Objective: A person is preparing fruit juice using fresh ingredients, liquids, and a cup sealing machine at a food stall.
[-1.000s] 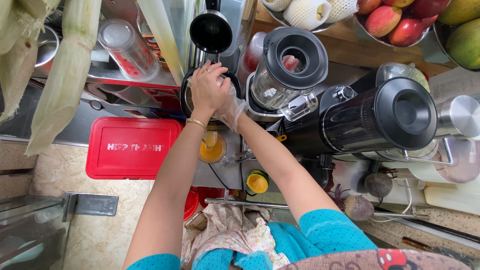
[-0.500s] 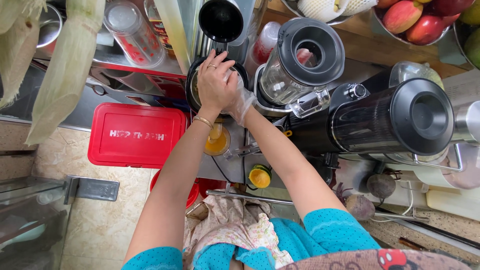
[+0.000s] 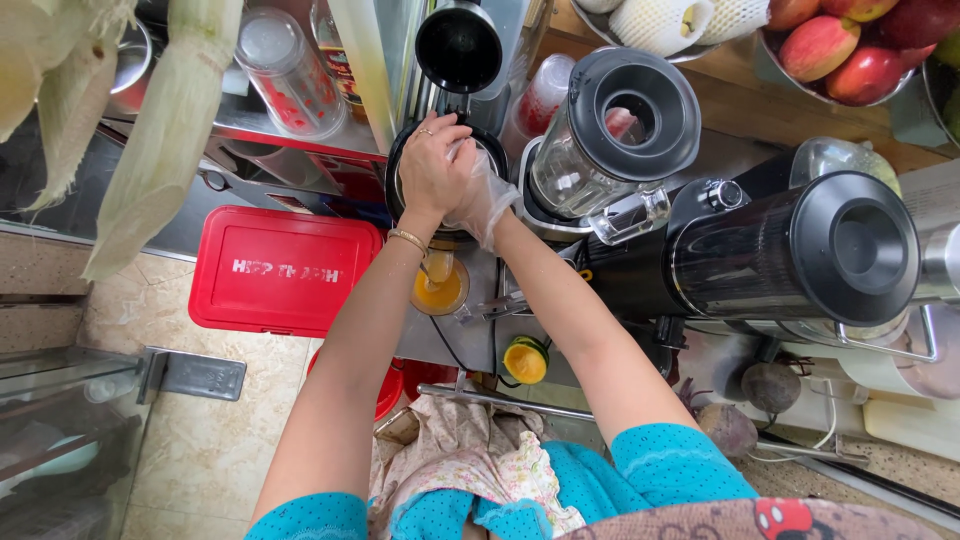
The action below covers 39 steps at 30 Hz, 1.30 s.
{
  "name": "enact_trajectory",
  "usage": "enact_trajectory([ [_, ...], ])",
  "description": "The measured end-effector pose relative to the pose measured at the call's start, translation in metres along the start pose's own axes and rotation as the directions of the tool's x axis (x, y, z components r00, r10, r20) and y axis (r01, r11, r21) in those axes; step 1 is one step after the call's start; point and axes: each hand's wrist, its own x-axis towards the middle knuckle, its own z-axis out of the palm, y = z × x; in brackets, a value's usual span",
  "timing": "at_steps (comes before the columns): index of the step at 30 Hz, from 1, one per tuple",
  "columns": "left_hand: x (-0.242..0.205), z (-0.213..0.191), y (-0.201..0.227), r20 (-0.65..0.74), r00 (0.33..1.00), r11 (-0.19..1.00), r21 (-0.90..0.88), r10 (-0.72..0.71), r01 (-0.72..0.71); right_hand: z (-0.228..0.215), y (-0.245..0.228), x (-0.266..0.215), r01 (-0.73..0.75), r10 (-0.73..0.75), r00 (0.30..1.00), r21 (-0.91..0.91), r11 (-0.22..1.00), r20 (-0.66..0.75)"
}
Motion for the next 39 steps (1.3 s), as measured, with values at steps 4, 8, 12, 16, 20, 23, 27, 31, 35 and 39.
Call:
enact_trajectory([
  [4,0.013,0.002,0.005,0.058,0.995,0.997,0.012,-0.077,0.076,0.002,0.003,0.010,-0.110,0.107,0.993,0.098,0.989,0.042],
  [8,0.020,0.001,0.018,0.160,0.976,0.988,0.081,-0.146,0.134,0.032,0.051,0.003,-0.093,0.111,0.994,0.538,0.838,-0.002],
  [12,0.004,-0.001,0.022,0.052,0.996,0.992,0.098,0.076,-0.081,0.037,0.045,-0.012,-0.087,0.145,0.988,0.981,0.173,0.062],
  [16,-0.013,-0.016,0.029,-0.053,0.993,0.994,0.026,0.108,-0.107,-0.011,-0.034,-0.010,0.169,-0.164,0.986,-0.225,0.960,0.042],
  [20,-0.012,-0.009,-0.009,-0.030,0.998,0.983,-0.175,0.049,-0.054,-0.009,-0.029,-0.010,0.113,-0.108,0.993,-0.195,0.974,0.039],
  [23,-0.001,-0.006,-0.010,0.027,0.993,0.962,-0.246,-0.113,0.116,-0.003,-0.013,-0.006,0.033,-0.030,0.999,-0.151,0.988,0.028],
  [27,0.012,-0.005,0.008,0.126,0.987,0.992,-0.069,-0.095,0.104,0.014,0.016,-0.003,-0.084,0.087,0.996,-0.081,0.993,0.027],
  [31,0.018,0.012,0.008,0.193,0.981,0.997,0.067,-0.035,0.022,0.041,0.064,-0.006,-0.113,0.196,0.973,0.991,-0.066,0.124],
  [35,0.015,0.012,0.007,0.166,0.986,0.997,0.073,0.009,-0.022,0.056,0.081,-0.008,-0.040,0.142,0.989,0.996,-0.079,0.051],
  [39,0.014,0.007,0.010,0.141,0.990,0.999,0.043,-0.004,-0.002,0.051,0.074,-0.010,-0.121,0.188,0.973,0.988,-0.094,0.136],
])
